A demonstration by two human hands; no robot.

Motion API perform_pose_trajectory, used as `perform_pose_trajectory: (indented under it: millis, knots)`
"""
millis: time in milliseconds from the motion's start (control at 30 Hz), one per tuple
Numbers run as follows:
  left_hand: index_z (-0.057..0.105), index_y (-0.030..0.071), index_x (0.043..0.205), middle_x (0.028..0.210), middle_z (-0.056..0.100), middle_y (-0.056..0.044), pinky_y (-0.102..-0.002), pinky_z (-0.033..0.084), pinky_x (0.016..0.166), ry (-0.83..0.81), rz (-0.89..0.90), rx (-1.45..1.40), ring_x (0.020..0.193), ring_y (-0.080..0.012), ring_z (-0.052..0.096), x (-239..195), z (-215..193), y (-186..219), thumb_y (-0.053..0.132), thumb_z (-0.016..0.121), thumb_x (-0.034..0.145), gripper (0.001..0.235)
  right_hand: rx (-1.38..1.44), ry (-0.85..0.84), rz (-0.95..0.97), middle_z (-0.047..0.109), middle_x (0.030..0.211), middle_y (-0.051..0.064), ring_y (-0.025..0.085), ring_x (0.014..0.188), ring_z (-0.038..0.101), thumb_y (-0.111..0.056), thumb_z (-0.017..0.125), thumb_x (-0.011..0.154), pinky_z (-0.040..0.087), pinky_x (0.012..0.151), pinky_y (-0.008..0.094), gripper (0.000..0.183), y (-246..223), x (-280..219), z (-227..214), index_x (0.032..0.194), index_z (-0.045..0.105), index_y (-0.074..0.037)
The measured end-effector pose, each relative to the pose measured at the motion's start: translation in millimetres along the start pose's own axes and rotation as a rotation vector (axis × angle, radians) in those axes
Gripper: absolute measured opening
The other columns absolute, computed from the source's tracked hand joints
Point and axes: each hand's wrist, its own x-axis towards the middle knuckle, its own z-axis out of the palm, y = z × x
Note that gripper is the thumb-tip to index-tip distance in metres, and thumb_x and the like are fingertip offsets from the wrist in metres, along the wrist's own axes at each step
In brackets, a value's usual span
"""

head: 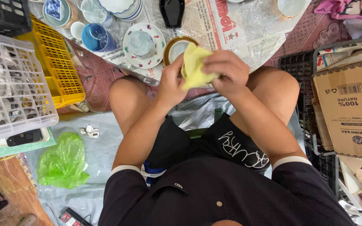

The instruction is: The person sits and wipes several small ceramic cups and bowls with a yellow cloth. They handle each item one at a time, wiping the exterior and interior surfaces, then place them back on the table among other similar items.

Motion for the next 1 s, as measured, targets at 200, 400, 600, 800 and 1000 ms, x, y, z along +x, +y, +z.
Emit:
perform_pose_trajectory:
  millis: [200, 400, 600, 800, 1000]
  knots:
    - [0.066, -0.003, 0.131, 0.132, 0.071, -0.019, -0.034, 0.056, 0.109, 0.205, 0.148, 0.173, 0.125, -0.0283, 0.072, 4.9, -6.9, 1.2, -0.007, 0.059, 0.095, 0.038, -0.02, -0.183, 0.416, 0.068, 0.12, 0.02, 0.038, 0.112, 0.069, 0.006, 0.066, 0.081, 0.055, 0.098, 0.041, 0.047, -8.3, 4.8, 9.8, 0.128, 0.061, 0.004]
    - [0.069, -0.002, 0.125, 0.13, 0.069, -0.02, -0.034, 0.058, 0.106, 0.13, 0.323, 0.177, 0.122, -0.029, 0.072, 8.7, -19.5, 24.1, -0.001, 0.073, 0.092, 0.033, -0.008, -0.208, 0.578, 0.078, 0.111, 0.012, 0.023, 0.103, 0.079, -0.004, 0.08, 0.088, 0.06, 0.089, 0.031, 0.038, -9.4, 5.6, 9.0, 0.125, 0.07, -0.003]
    - [0.068, -0.006, 0.125, 0.124, 0.072, -0.02, -0.033, 0.059, 0.098, 0.1, 0.297, 0.169, 0.111, -0.0269, 0.075, 4.2, -20.7, 18.7, 0.0, 0.076, 0.09, 0.036, 0.057, -0.203, 0.515, 0.077, 0.103, 0.014, 0.021, 0.097, 0.078, -0.008, 0.083, 0.084, 0.059, 0.084, 0.03, 0.035, 4.4, -7.7, -6.9, 0.116, 0.07, -0.001]
    - [0.075, -0.002, 0.112, 0.099, 0.078, -0.012, -0.027, 0.06, 0.081, 0.117, 0.073, 0.074, 0.087, -0.0184, 0.077, 2.8, -18.2, -0.9, -0.007, 0.062, 0.095, 0.022, 0.689, -0.191, 0.989, 0.076, 0.115, 0.009, 0.02, 0.101, 0.073, -0.03, 0.061, 0.104, 0.061, 0.088, 0.032, 0.038, 43.7, -59.6, -12.3, 0.131, 0.066, -0.004]
    - [0.074, -0.001, 0.111, 0.088, 0.076, -0.009, -0.028, 0.057, 0.071, -0.087, -0.125, 0.162, 0.077, -0.0175, 0.076, 15.2, -11.9, 21.0, 0.002, 0.068, 0.095, 0.017, 0.887, 0.131, 1.004, 0.066, 0.13, 0.013, 0.023, 0.116, 0.068, -0.024, 0.054, 0.106, 0.057, 0.099, 0.038, 0.04, 70.9, -92.4, -10.8, 0.139, 0.054, -0.001]
